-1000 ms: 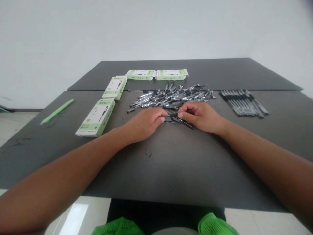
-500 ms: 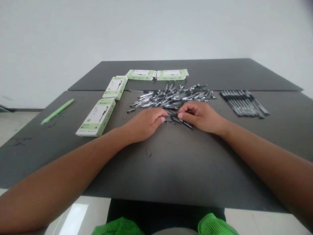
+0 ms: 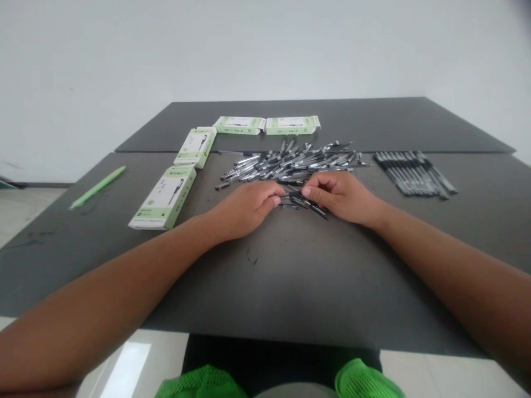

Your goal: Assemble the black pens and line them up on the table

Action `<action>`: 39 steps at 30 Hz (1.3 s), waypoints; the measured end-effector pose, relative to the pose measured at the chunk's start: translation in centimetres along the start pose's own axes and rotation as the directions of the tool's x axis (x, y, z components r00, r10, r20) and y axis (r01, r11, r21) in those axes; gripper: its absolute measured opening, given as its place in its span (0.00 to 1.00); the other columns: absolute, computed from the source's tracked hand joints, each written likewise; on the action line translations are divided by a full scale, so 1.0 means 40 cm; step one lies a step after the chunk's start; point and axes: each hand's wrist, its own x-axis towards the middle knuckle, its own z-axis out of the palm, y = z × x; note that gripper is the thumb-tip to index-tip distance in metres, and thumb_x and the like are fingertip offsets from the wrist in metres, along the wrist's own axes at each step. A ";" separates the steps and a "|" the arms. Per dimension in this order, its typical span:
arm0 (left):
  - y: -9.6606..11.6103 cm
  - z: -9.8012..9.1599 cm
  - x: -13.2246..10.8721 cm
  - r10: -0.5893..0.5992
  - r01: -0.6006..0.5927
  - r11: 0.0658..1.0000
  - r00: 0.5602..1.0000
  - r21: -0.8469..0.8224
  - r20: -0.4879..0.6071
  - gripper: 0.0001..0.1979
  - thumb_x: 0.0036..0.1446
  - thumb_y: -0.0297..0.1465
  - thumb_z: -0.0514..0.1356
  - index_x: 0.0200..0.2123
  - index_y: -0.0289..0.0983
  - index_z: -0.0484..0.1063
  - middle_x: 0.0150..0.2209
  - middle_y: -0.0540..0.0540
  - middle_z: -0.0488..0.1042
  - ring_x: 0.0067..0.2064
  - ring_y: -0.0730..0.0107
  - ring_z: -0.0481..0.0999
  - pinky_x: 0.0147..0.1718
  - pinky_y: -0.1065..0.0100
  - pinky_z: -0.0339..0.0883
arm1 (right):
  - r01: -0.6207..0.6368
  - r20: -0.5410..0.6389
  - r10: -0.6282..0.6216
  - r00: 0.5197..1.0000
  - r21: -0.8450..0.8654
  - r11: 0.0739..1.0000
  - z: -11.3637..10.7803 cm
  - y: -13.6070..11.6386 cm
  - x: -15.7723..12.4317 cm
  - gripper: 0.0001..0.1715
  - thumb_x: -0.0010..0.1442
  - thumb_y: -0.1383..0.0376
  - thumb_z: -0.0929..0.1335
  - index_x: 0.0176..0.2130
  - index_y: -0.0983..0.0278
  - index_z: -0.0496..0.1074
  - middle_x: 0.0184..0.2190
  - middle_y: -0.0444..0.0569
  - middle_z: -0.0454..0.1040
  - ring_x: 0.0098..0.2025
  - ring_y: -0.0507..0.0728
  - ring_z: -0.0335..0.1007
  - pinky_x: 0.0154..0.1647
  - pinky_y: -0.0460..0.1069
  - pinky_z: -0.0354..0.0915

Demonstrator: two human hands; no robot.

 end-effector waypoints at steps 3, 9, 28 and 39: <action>-0.003 0.004 0.000 -0.003 0.003 1.000 1.000 -0.006 -0.011 0.15 0.75 0.35 0.54 0.55 0.39 0.78 0.52 0.43 0.84 0.53 0.57 0.82 0.56 0.57 0.73 | -0.003 -0.003 0.003 1.000 0.014 1.000 0.001 -0.001 -0.002 0.33 0.67 0.36 0.73 0.35 0.63 0.79 0.25 0.45 0.71 0.28 0.53 0.62 0.29 0.50 0.57; -0.013 0.013 -0.003 -0.004 0.004 1.000 1.000 -0.019 -0.011 0.16 0.75 0.36 0.55 0.55 0.39 0.79 0.52 0.42 0.84 0.54 0.56 0.82 0.56 0.57 0.72 | -0.001 0.005 0.000 1.000 0.071 0.998 0.005 0.003 -0.007 0.28 0.65 0.41 0.76 0.36 0.63 0.80 0.27 0.45 0.73 0.29 0.54 0.63 0.30 0.50 0.58; -0.016 0.018 -0.003 0.009 -0.009 1.000 1.000 -0.016 -0.012 0.16 0.75 0.35 0.55 0.55 0.38 0.79 0.52 0.42 0.84 0.54 0.55 0.82 0.57 0.56 0.72 | 0.009 -0.001 -0.009 1.000 0.041 0.999 0.007 0.014 -0.008 0.18 0.66 0.50 0.76 0.37 0.62 0.79 0.27 0.45 0.73 0.29 0.54 0.63 0.30 0.51 0.57; -0.016 0.017 -0.004 0.013 -0.014 1.000 1.000 -0.012 -0.012 0.16 0.75 0.35 0.54 0.56 0.38 0.79 0.53 0.42 0.84 0.54 0.56 0.82 0.57 0.57 0.72 | 0.012 -0.026 -0.013 1.000 -0.047 0.999 0.005 -0.002 -0.007 0.32 0.68 0.38 0.72 0.32 0.62 0.78 0.25 0.45 0.72 0.29 0.54 0.63 0.32 0.51 0.57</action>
